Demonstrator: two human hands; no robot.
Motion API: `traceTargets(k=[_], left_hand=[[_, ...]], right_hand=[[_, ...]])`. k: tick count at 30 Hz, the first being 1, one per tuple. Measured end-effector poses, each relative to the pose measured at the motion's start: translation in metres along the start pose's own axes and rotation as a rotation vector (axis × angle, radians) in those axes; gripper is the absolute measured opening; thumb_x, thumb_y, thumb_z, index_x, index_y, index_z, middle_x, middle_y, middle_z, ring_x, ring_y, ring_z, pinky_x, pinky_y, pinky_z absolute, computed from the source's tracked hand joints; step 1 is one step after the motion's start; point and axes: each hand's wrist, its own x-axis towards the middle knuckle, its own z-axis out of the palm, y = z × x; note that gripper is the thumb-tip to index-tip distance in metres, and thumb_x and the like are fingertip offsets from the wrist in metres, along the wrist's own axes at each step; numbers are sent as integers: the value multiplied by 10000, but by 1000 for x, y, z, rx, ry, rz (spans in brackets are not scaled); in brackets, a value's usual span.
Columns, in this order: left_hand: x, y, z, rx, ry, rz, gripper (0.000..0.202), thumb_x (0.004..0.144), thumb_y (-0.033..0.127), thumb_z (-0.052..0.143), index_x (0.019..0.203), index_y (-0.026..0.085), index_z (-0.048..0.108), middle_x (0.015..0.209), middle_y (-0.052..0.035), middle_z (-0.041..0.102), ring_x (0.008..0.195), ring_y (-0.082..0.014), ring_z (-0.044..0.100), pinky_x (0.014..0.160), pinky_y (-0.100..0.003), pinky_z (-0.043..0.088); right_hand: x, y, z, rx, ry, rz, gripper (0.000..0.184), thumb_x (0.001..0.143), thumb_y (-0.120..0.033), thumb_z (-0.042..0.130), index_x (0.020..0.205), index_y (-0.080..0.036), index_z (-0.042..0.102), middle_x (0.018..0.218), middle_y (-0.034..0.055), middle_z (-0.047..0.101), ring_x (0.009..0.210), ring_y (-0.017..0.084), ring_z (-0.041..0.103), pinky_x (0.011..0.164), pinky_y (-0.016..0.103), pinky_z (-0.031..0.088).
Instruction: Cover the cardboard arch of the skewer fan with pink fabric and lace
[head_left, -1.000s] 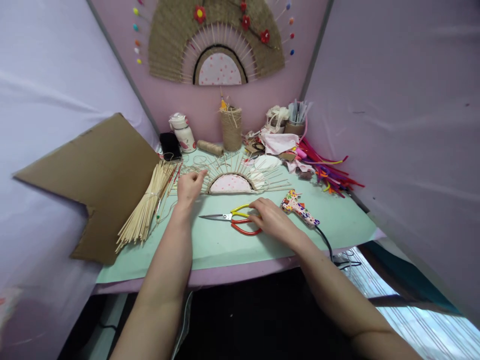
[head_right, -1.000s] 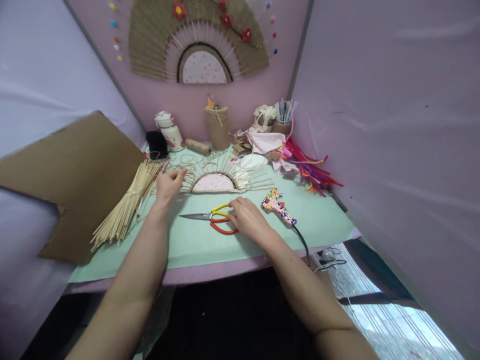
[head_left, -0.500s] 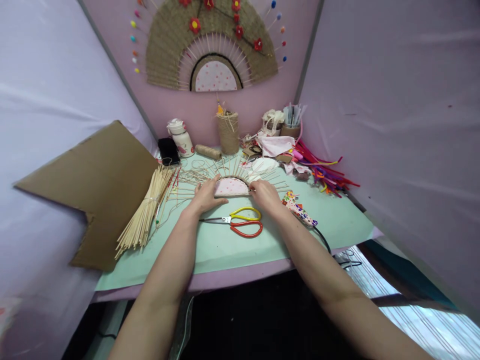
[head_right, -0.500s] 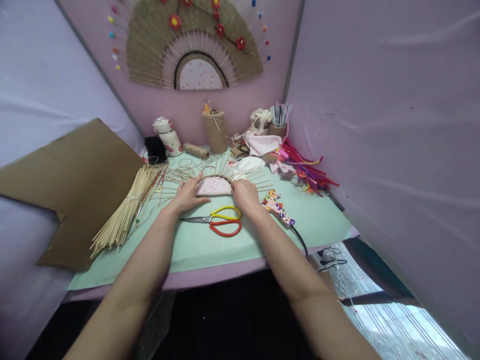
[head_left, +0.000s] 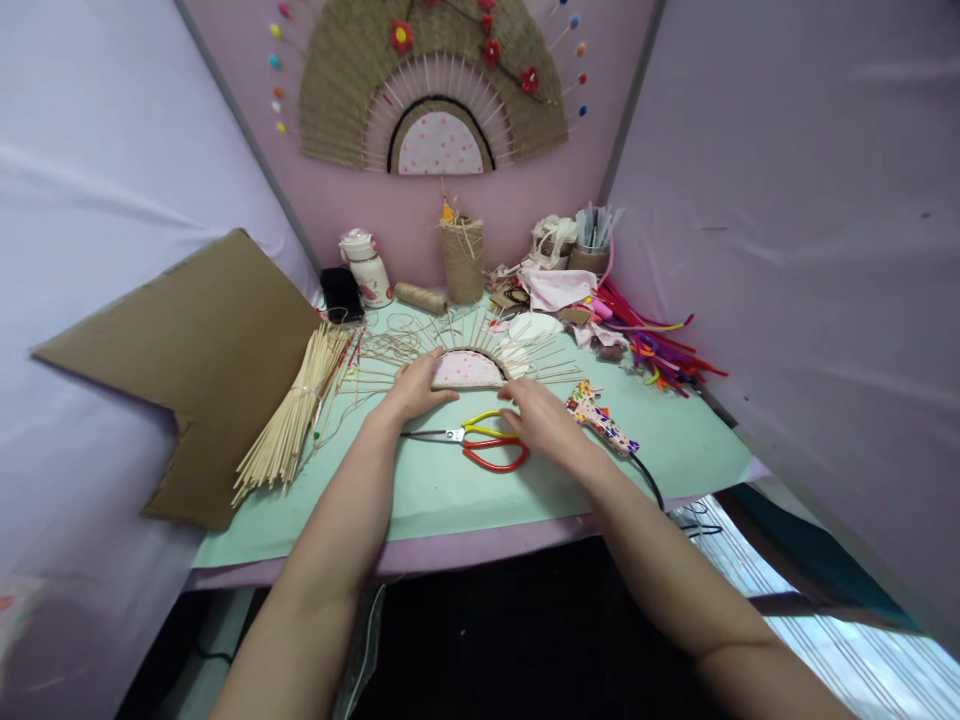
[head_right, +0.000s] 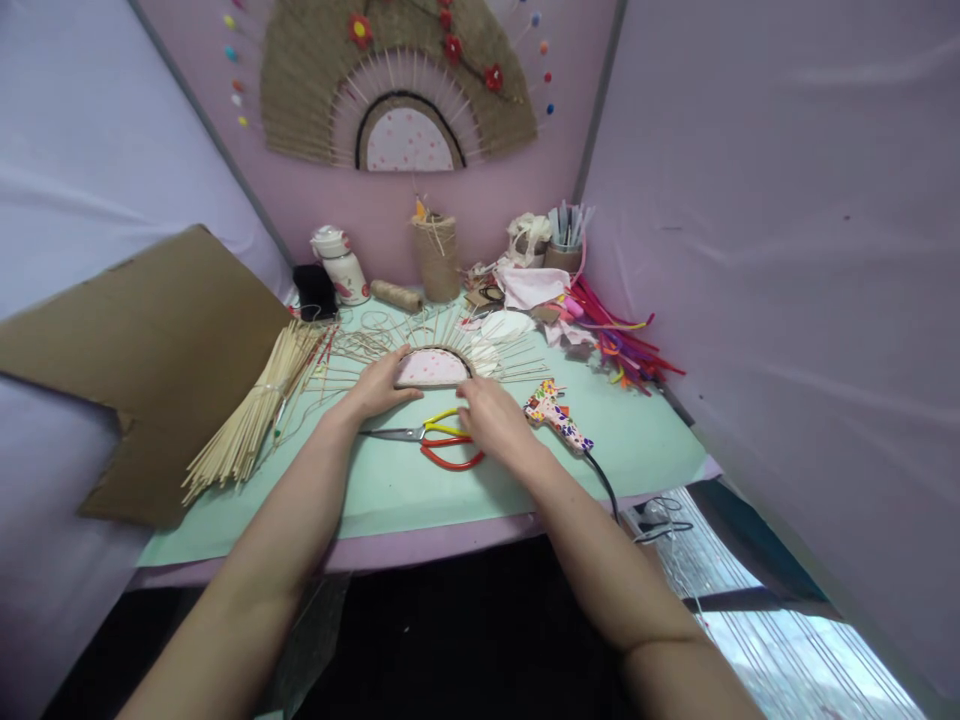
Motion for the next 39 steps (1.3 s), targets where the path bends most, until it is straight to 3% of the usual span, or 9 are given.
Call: traceTargets(k=[2,5,10,15,23,32,39], left_hand=[[0,-1,1,-6,14,2,907,739,529,695,1482,194,296,1549,-144,350,1437,-306,314,1158,-439,269],[-1,-2,0,-16,8,-14,939,723,534,708,1487,189,285,1547,-151,344,1442,-309,298,1166,-446,251],[-3,-2,-5,-17,5,-43,962,713,531,720,1496,205,267,1492,-150,429,1387,-318,385,1144,-460,272],[-3,-1,-6,-10,1,-58,955,725,530,710,1497,171,278,1476,-161,454,1372,-318,408,1131,-433,291],[0,-3,-8,-65,-8,-127,930,723,457,738,1498,188,300,1457,-129,500,1347,-317,454,1075,-403,356],[-5,-3,-12,-121,-26,-155,976,685,430,772,1502,230,276,1448,-126,513,1364,-308,444,1134,-463,260],[-3,-16,-5,-154,-36,-149,957,713,376,760,1509,245,246,1469,-123,488,1394,-275,412,1161,-449,219]], right_hand=[[-11,-4,0,40,-81,-70,159,871,-196,608,1020,-184,662,1027,65,683,1005,191,597,875,263,418],[-10,-1,2,59,-70,-28,169,888,-205,596,1041,-174,661,1056,79,685,1014,199,596,876,274,417],[29,13,9,25,29,90,211,918,-172,518,1079,-140,651,1106,137,673,1058,231,579,898,306,400],[53,16,21,5,35,146,186,895,-219,563,1031,-157,675,1070,137,684,1012,238,600,834,307,408],[56,22,32,3,43,197,174,865,-234,598,1018,-176,655,1030,106,706,952,236,620,759,297,401],[54,26,34,62,81,195,223,851,-205,608,1073,-184,606,1011,86,719,921,219,634,734,278,393],[55,34,39,120,83,173,203,854,-171,582,1055,-183,609,1008,63,722,926,191,632,758,262,398]])
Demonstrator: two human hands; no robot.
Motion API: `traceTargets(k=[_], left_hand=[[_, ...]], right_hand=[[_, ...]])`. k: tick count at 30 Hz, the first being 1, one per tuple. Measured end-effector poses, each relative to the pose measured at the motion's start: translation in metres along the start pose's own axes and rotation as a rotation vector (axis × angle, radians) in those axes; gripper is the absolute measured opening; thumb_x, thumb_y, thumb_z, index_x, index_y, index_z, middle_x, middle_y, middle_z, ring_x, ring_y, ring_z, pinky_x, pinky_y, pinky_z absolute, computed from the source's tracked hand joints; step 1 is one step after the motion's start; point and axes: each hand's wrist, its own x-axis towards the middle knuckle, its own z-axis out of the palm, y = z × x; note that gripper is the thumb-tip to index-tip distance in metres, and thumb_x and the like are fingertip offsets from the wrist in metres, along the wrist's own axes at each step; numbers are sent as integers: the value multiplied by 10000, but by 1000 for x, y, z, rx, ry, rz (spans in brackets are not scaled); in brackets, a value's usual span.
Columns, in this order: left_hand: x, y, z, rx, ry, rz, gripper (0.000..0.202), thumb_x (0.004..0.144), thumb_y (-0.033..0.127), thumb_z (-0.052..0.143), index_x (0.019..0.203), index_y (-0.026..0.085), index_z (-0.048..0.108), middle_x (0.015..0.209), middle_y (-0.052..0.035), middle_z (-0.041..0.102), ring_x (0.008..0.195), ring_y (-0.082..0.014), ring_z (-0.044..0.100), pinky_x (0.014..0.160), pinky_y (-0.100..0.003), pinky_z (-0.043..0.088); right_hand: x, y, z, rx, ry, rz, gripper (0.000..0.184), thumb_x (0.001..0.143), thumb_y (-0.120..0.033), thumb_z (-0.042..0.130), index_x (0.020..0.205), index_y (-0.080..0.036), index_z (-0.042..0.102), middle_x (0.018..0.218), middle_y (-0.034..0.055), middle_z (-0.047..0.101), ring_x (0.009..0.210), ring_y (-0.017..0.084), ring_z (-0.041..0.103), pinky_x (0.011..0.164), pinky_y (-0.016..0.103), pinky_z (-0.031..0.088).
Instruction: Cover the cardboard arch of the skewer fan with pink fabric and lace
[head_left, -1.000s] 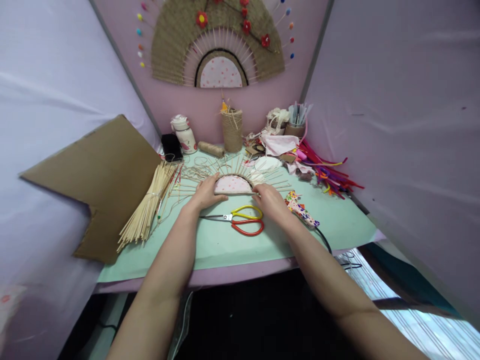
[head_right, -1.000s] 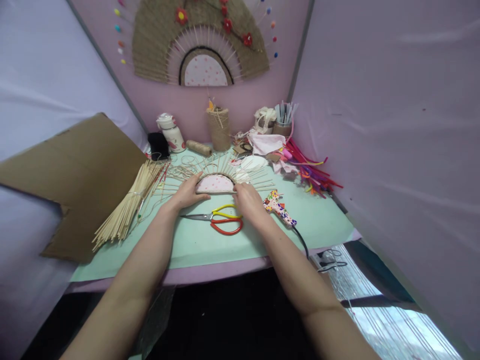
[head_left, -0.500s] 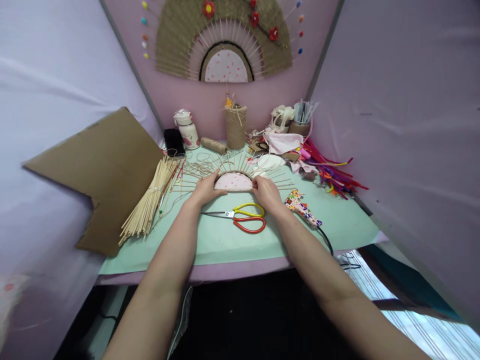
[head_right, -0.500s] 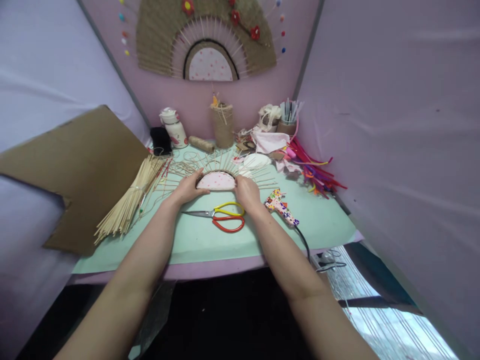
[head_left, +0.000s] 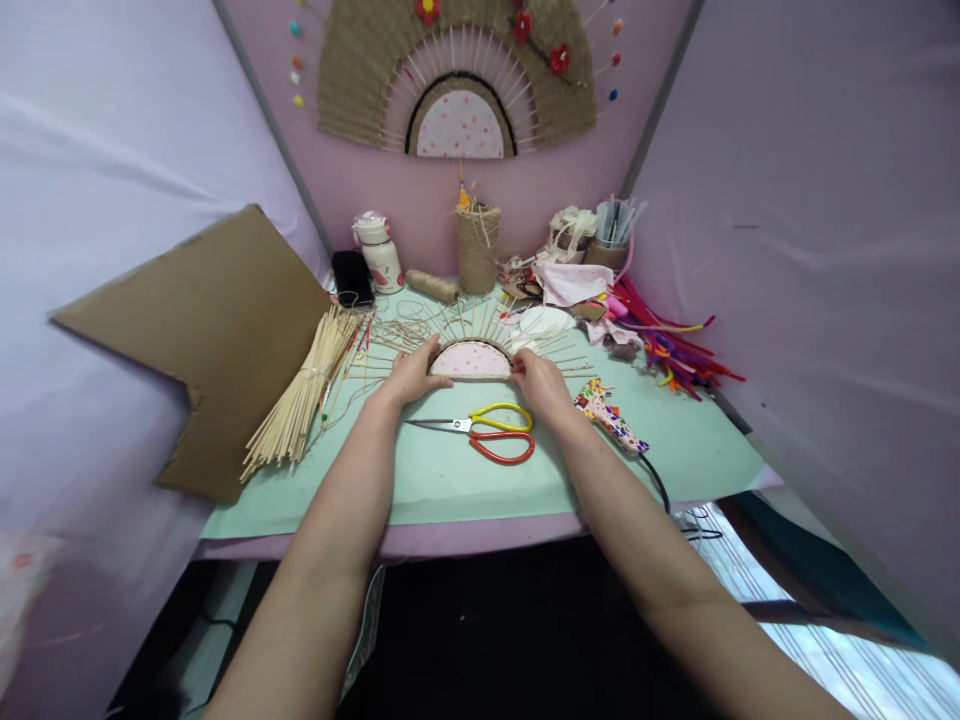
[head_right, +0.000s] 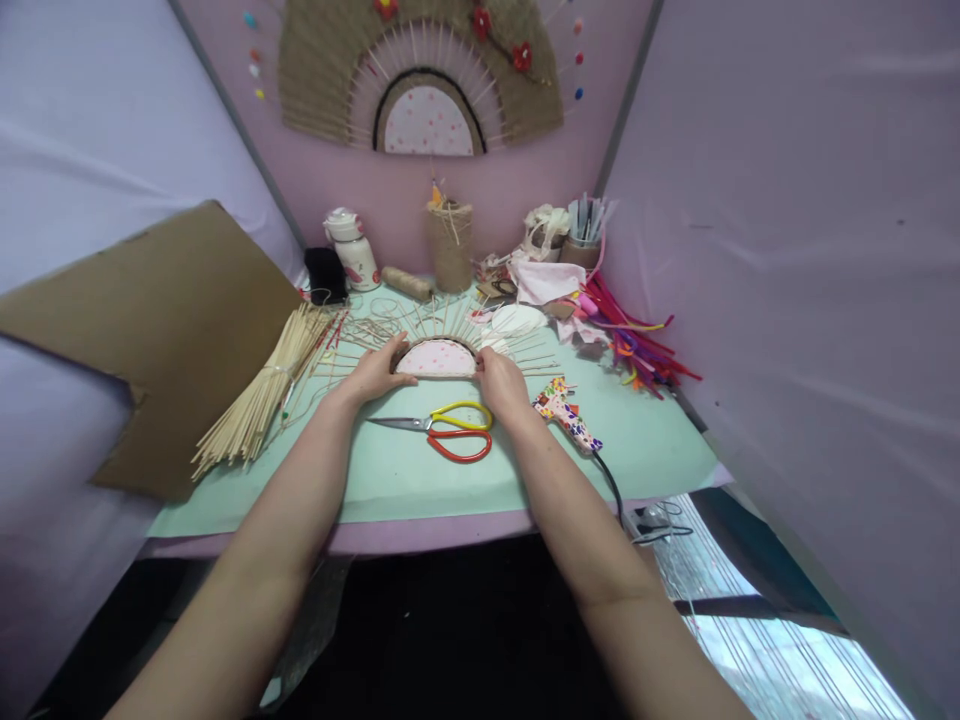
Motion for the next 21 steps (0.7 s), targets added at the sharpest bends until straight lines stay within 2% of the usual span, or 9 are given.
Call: traceTargets(k=[8,14,19,21], left_hand=[[-1,2,-3,5,-9,-2,948,704,366,765,1502,251,265,1466,-114,492,1391,-276,417,1172,-457,221],[0,0,-3,2,-10,-11,910,720,341,749,1497,259,281,1467,-115,491,1393,-287,412,1182,-498,197],[-2,-2,-7,-44,6,-1,1043,632,372,812,1509,238,263,1468,-146,483,1369,-316,441,1142,-466,311],[-3,-4,-12,-48,12,2,1070,613,364,819,1513,216,260,1488,-157,453,1386,-322,415,1149,-466,306]], right_hand=[[-5,1,-2,31,26,-23,241,854,-97,477,1039,-183,605,970,48,726,890,179,627,753,252,401],[-4,-4,-3,21,46,-21,271,844,-80,447,1035,-167,618,946,74,704,884,203,612,765,275,414],[-22,-13,-25,4,153,-76,352,822,-58,466,1143,-129,591,1200,150,597,1152,248,516,963,332,381],[-38,-17,-37,-32,69,-150,319,854,-98,482,1151,-139,592,1218,146,578,1176,253,501,995,345,365]])
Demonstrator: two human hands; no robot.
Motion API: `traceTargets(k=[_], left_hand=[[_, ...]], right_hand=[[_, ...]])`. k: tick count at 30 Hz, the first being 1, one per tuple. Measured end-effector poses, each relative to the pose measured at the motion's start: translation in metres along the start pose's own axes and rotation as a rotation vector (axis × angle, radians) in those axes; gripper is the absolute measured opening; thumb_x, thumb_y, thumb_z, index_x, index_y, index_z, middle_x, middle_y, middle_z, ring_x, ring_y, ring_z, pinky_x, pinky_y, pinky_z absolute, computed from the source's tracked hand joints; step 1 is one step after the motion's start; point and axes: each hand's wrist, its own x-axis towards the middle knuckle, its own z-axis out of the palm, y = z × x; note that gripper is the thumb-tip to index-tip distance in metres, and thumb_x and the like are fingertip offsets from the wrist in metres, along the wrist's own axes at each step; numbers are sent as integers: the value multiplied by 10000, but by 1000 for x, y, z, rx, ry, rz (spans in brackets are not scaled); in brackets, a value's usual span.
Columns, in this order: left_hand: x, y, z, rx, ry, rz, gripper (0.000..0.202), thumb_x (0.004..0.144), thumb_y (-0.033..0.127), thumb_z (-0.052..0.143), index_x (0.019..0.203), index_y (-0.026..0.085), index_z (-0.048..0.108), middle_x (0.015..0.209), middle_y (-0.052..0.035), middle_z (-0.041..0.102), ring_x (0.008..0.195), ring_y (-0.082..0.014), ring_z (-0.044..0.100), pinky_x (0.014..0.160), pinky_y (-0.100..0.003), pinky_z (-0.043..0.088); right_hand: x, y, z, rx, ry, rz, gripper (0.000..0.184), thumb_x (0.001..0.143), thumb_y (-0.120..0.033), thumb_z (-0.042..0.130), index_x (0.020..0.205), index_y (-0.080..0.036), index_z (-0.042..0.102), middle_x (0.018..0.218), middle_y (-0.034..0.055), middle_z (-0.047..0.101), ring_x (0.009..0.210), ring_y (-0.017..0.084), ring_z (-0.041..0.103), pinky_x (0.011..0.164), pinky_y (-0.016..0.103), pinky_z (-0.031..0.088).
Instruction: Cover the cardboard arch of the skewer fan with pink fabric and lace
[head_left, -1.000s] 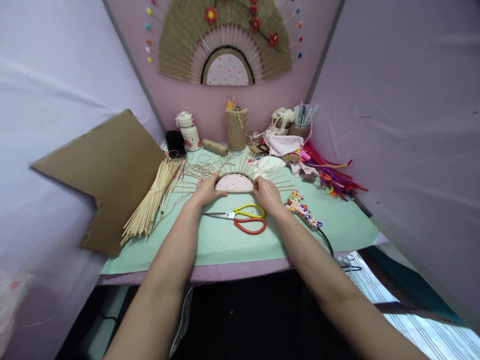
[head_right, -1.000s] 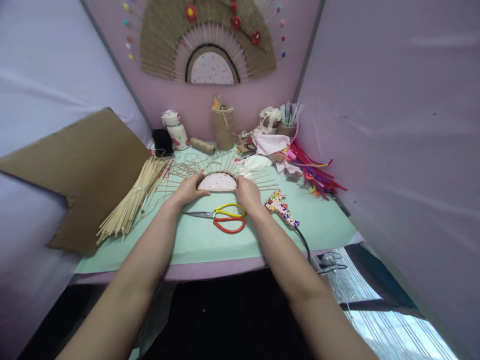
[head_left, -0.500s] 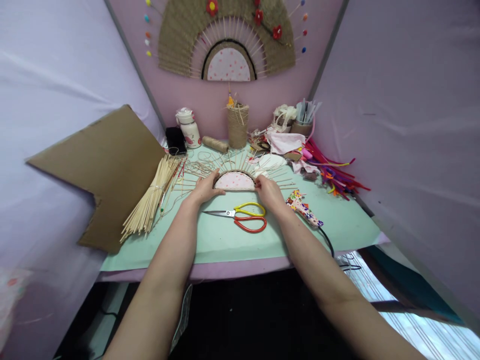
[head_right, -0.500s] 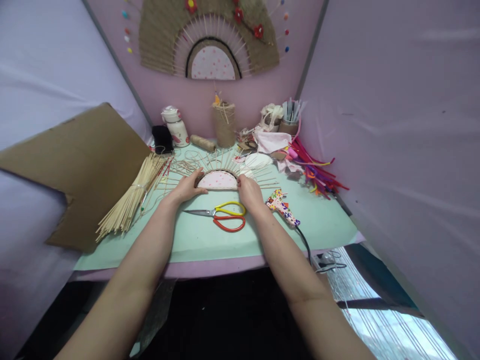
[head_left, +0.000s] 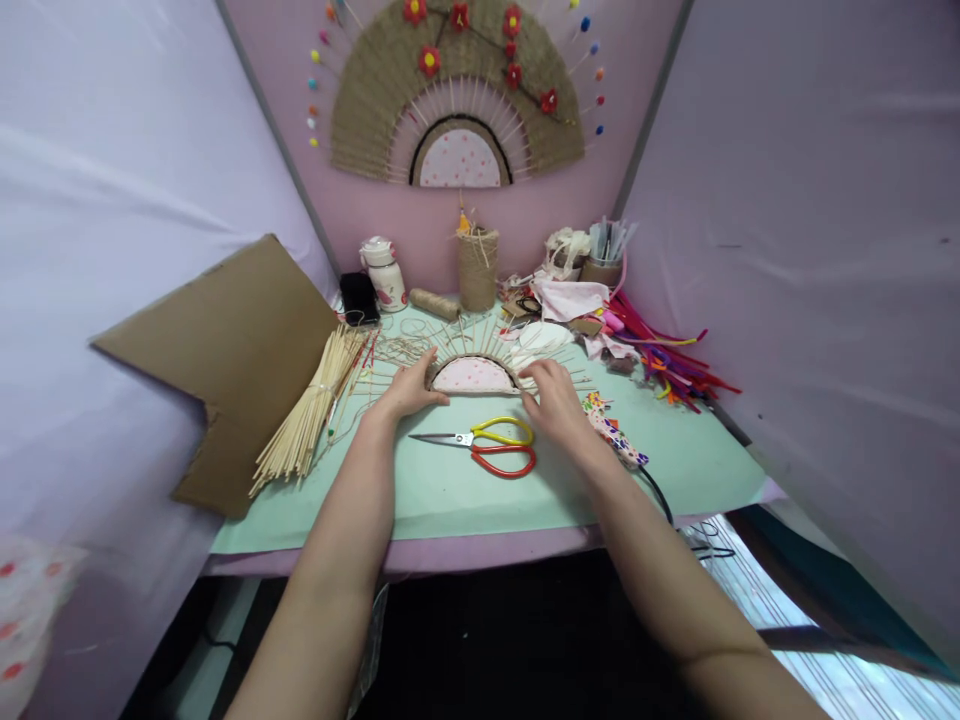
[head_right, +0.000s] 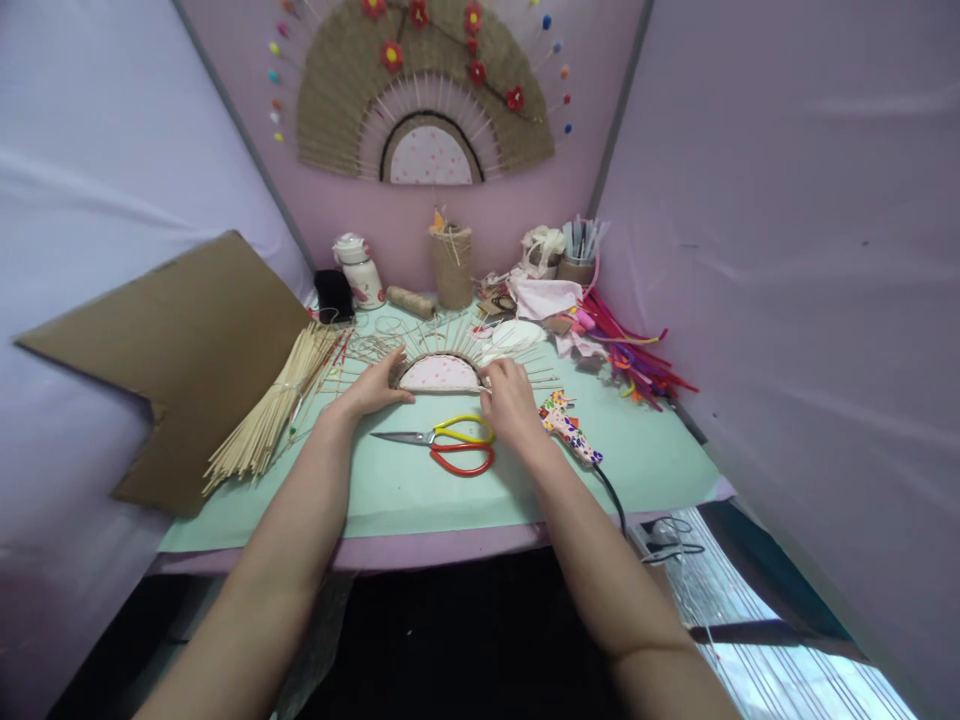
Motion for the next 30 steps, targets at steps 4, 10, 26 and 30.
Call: traceTargets(k=[4,10,26,30], left_hand=[[-4,-1,-9,-4,12,33,966,654,354,779,1494,224,320,1531,-119,399,1418,-290,372,1172,-444,295],[-7,2,-16,-39,133,25,611,790,362,646,1371,230,511,1430,-84,536,1328,-235,494,1136,-389,380],[1,8,6,159,34,234,643,742,367,708,1337,189,542,1360,-100,582,1237,-275,546,1059,-402,423],[6,3,13,232,29,240,687,740,397,727,1352,166,517,1389,-129,557,1260,-283,533,1054,-389,422]], right_hand=[[-27,-14,-9,-55,-386,-166,167,847,-175,590,997,-172,661,1015,95,656,975,219,599,851,287,418],[-22,-30,1,-120,-512,-187,136,788,-113,610,908,-157,657,986,123,668,885,227,620,711,279,395],[-93,11,-44,844,-548,296,335,814,-477,599,958,-185,519,733,-36,490,610,105,420,545,233,319],[-95,8,-46,1032,-330,410,519,724,-511,702,1086,-202,497,772,-39,481,631,112,434,579,255,352]])
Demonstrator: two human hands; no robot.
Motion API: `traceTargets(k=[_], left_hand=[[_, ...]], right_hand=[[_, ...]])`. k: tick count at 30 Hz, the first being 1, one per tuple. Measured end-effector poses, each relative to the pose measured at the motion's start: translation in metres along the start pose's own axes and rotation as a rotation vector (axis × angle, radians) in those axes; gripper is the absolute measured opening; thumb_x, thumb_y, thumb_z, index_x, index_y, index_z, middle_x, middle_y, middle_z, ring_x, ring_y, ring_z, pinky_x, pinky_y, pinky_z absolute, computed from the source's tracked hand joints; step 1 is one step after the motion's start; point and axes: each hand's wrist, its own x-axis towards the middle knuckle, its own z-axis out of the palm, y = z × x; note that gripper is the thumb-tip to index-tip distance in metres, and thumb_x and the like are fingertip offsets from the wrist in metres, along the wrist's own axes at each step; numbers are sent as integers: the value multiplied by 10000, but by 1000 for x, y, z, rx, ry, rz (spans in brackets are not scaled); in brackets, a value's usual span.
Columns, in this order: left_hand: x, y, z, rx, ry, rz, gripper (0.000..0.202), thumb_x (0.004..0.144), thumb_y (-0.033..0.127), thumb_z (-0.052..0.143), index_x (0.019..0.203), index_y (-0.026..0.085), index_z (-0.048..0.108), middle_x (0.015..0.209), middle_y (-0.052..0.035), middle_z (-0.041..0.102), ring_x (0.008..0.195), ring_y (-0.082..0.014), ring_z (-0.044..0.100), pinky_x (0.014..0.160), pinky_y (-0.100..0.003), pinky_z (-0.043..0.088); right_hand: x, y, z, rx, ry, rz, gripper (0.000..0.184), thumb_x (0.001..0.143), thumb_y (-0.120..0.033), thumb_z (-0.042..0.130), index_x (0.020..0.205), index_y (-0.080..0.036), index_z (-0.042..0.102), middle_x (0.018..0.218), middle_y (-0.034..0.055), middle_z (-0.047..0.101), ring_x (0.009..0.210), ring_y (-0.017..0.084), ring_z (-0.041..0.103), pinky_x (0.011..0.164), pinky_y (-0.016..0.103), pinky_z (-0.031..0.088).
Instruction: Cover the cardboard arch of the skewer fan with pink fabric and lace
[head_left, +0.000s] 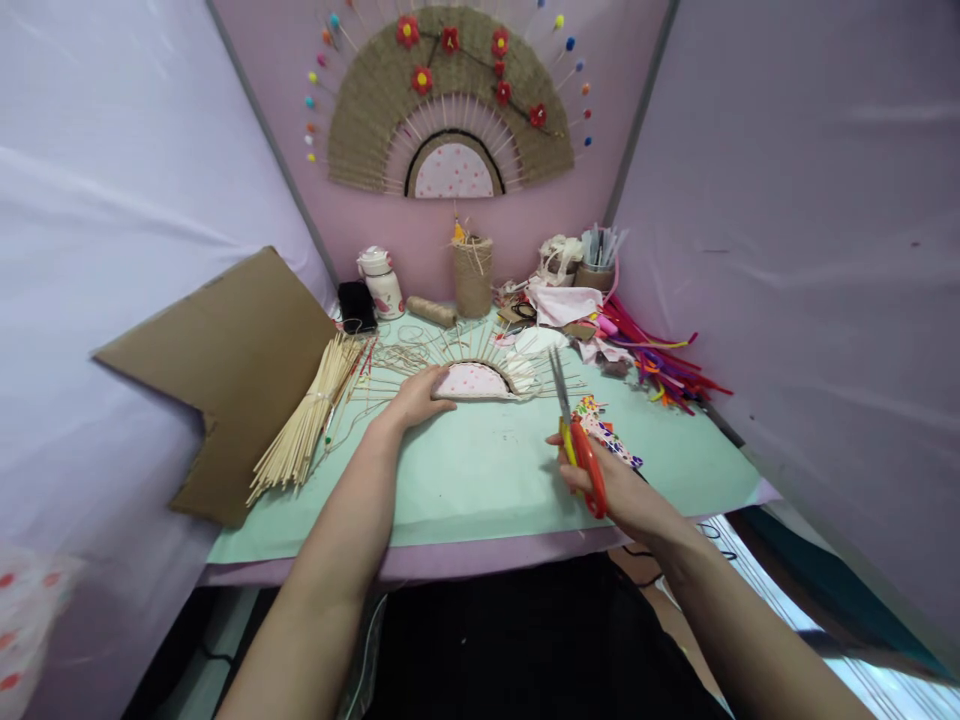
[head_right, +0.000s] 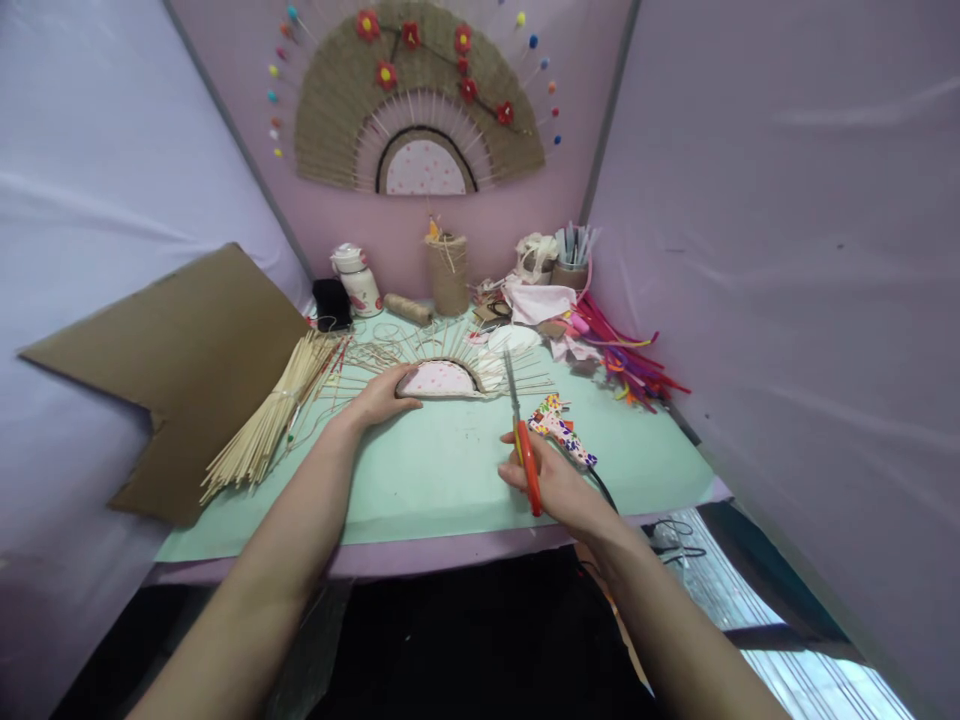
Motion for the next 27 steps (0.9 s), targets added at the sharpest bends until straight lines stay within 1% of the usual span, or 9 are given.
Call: traceTargets(k=[2,5,10,13,15,18,20,23,27], left_hand=[[2,-2,3,33,4,12,697,771,409,706,1381,159,482,1408,-141,541,1283,-287,516,1064,-396,410],[2,-2,5,89,14,42,664,825,410,658,1408,172,448,1398,-142,553,1274,-291,524,1065,-412,402],[-1,-1,-1,192,56,81,487,913,420,542,1331,170,525,1350,-142,591,1218,-279,563,1018,-397,437],[-3,0,-9,250,123,78,443,947,437,471,1275,153,561,1285,-164,628,1167,-288,593,1003,-431,442],[-2,2,-13,296,204,88,454,950,457,462,1259,142,570,1207,-165,672,1105,-281,628,1015,-441,435],[0,6,-15,343,345,99,498,950,489,450,1266,122,565,1128,-158,711,1014,-266,668,1031,-434,432],[1,10,-15,345,404,94,515,955,507,426,1270,124,563,1116,-153,719,981,-258,679,1023,-425,440],[1,15,-13,347,442,91,515,956,530,404,1246,143,580,1091,-141,728,943,-247,686,1006,-411,452],[-1,17,-10,351,440,95,519,949,537,420,1231,137,593,1059,-139,735,922,-241,691,1011,-403,449]], right_hand=[[0,0,1,98,44,-16,518,742,-534,680,1092,-204,487,759,-40,472,638,120,449,609,273,371],[-1,3,3,200,27,-3,469,781,-559,635,1054,-209,484,729,-42,461,618,120,443,606,280,366],[-3,10,15,287,-19,17,408,799,-577,621,947,-222,483,717,-41,470,578,107,440,559,269,370],[1,12,23,241,-16,26,387,839,-593,570,844,-221,463,651,-50,466,521,95,422,516,259,354],[6,13,27,177,-11,25,400,845,-601,557,801,-220,443,619,-52,463,494,93,427,485,253,336],[15,14,31,150,29,29,416,832,-620,553,806,-217,456,623,-55,459,466,89,437,448,247,319],[21,15,32,166,54,34,428,824,-635,545,824,-212,481,623,-59,451,456,85,429,441,245,323],[27,14,33,184,59,45,443,811,-643,551,830,-203,508,616,-60,442,455,82,413,440,243,328],[29,12,35,176,67,41,426,813,-628,562,825,-205,513,615,-57,436,464,86,419,441,242,325]])
